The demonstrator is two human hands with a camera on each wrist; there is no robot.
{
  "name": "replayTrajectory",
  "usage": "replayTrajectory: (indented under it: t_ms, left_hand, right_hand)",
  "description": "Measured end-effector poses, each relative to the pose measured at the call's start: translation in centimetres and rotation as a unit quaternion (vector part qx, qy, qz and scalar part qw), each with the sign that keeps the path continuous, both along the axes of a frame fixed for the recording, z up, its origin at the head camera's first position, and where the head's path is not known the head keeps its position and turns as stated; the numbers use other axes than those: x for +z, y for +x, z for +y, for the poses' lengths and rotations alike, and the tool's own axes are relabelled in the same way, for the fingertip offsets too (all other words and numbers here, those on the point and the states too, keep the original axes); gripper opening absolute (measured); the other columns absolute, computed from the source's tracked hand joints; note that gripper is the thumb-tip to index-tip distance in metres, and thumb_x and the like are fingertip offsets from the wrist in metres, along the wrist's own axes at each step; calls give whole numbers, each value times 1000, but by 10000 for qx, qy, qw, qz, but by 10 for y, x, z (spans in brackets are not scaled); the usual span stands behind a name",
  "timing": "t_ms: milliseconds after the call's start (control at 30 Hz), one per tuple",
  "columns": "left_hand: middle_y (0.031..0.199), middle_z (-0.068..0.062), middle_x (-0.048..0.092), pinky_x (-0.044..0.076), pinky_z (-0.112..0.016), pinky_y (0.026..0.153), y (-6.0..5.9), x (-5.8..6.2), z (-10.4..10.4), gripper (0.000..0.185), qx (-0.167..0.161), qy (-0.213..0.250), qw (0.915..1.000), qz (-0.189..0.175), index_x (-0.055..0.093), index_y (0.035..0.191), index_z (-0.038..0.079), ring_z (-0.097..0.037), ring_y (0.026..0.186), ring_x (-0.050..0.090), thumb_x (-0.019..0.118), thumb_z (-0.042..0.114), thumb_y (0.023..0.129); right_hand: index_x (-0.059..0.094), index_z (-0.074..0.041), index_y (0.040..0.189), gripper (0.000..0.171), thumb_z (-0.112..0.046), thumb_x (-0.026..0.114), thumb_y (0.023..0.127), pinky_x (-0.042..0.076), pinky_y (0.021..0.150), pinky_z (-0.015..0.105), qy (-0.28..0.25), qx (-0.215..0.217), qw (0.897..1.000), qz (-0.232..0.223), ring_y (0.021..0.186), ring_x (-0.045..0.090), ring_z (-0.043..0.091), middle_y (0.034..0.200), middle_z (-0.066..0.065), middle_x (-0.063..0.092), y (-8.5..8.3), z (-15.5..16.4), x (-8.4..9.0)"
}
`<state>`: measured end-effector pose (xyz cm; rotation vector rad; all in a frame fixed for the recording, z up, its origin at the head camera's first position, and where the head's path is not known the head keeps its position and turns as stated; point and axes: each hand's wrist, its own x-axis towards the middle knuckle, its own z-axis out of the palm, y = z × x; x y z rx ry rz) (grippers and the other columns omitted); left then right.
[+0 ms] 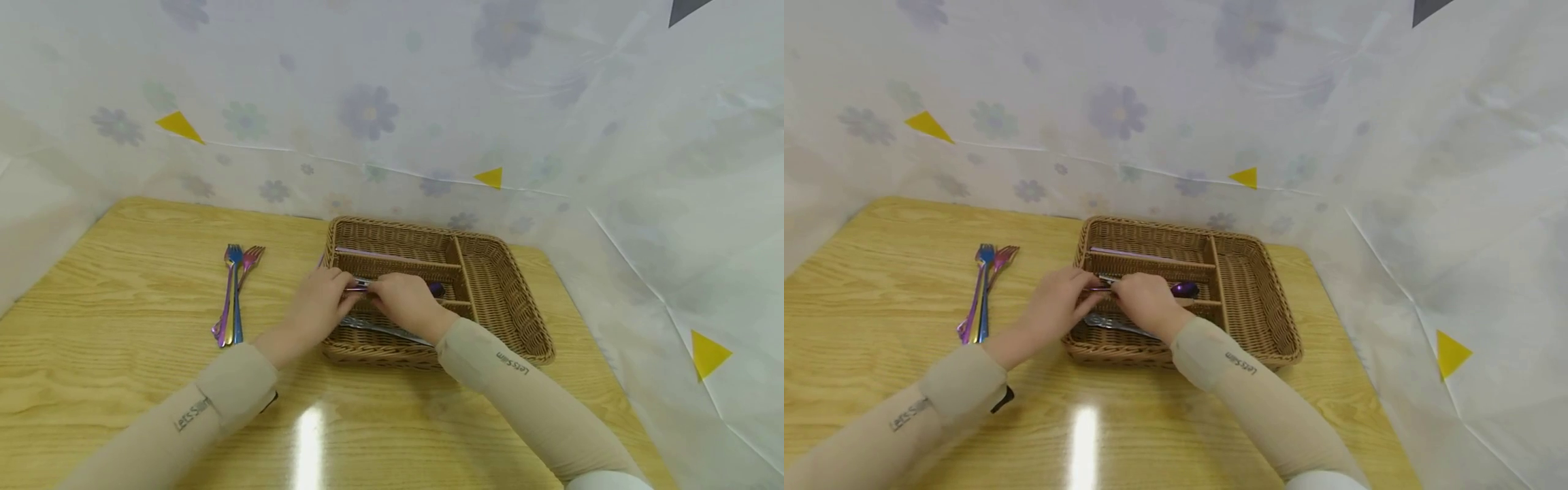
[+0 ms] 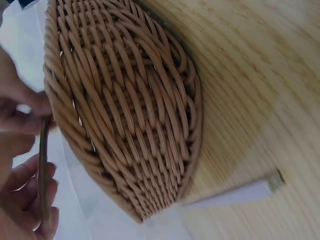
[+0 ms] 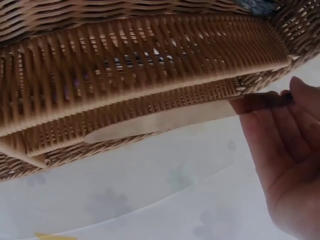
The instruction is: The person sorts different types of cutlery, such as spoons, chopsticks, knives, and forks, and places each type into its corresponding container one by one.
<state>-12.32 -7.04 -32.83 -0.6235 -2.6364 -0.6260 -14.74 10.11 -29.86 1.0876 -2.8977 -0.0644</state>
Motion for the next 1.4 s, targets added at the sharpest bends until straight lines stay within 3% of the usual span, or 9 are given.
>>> replayTrajectory:
  t_ms: [167, 267, 367, 500, 600, 700, 900, 1100, 1400]
  left_hand:
    - [95, -10, 67, 50, -41, 78, -3, -1, -22, 21, 446, 227, 9984, -259, 65, 98, 4, -26, 87, 61, 61, 23, 90]
    - [98, -12, 67, 53, -38, 72, -7, -6, -38, 23, 801, 251, 9937, -742, 64, 101, 2, -26, 87, 62, 56, 23, 93]
    - [94, -15, 67, 50, -32, 56, -12, -15, -53, 25, 1019, 55, 9852, -1379, 63, 102, -1, -24, 74, 62, 54, 20, 93]
    - [83, -15, 65, 46, -32, 52, -17, -25, -65, 28, 1152, -565, 9604, -2473, 62, 94, -2, -21, 62, 56, 53, 24, 92]
    - [79, -12, 63, 49, -47, 69, -17, -31, -66, 28, 1121, -1014, 9389, -3092, 61, 84, 1, -23, 68, 57, 55, 27, 91]
    - [77, -10, 61, 46, -55, 77, -18, -36, -64, 26, 1052, -1263, 9248, -3432, 59, 76, 4, -23, 70, 55, 57, 27, 89]
    - [70, -6, 57, 45, -33, 57, -22, -33, -59, 24, 1066, -1384, 9148, -3642, 55, 68, 8, -18, 61, 50, 58, 22, 88]
    - [65, -3, 53, 46, -35, 60, -26, -32, -55, 26, 1063, -1536, 9159, -3553, 52, 64, 9, -16, 60, 49, 57, 20, 87]
    - [62, -2, 50, 42, -26, 54, -26, -29, -53, 22, 981, -1763, 9131, -3544, 55, 70, 7, -12, 55, 46, 56, 16, 90]
  right_hand:
    - [70, -12, 104, 17, -18, 61, 91, 53, 64, 26, 478, -314, 9969, -540, 72, 65, 12, 90, 2, 71, -3, 7, -8]
    - [69, -11, 105, 17, -16, 61, 91, 54, 64, 27, 567, -387, 9945, -795, 74, 66, 13, 92, 3, 71, -3, 13, -12]
    - [69, -9, 101, 14, -14, 61, 90, 53, 62, 28, 530, -399, 9929, -990, 72, 65, 15, 89, 5, 71, -3, 17, -15]
    - [70, -6, 98, 13, -12, 63, 89, 54, 64, 28, 459, -441, 9897, -1285, 72, 66, 16, 89, 6, 71, -3, 19, -19]
    - [71, -6, 97, 13, -11, 62, 89, 55, 67, 28, 522, -456, 9878, -1395, 76, 67, 16, 91, 7, 71, -3, 20, -22]
    - [71, -5, 92, 12, -8, 59, 90, 54, 67, 28, 722, -439, 9865, -1406, 77, 66, 17, 90, 7, 70, -3, 20, -25]
    - [66, -5, 87, 14, -2, 54, 92, 54, 71, 29, 1122, -513, 9819, -1438, 83, 66, 20, 90, 9, 68, -1, 20, -28]
    - [66, -5, 90, 14, -3, 53, 93, 55, 75, 28, 1415, -540, 9796, -1323, 86, 66, 19, 94, 8, 69, -1, 19, -33]
    - [67, -9, 89, 9, -4, 59, 90, 55, 74, 27, 2066, -362, 9733, -934, 83, 66, 15, 90, 3, 70, 2, 16, -36]
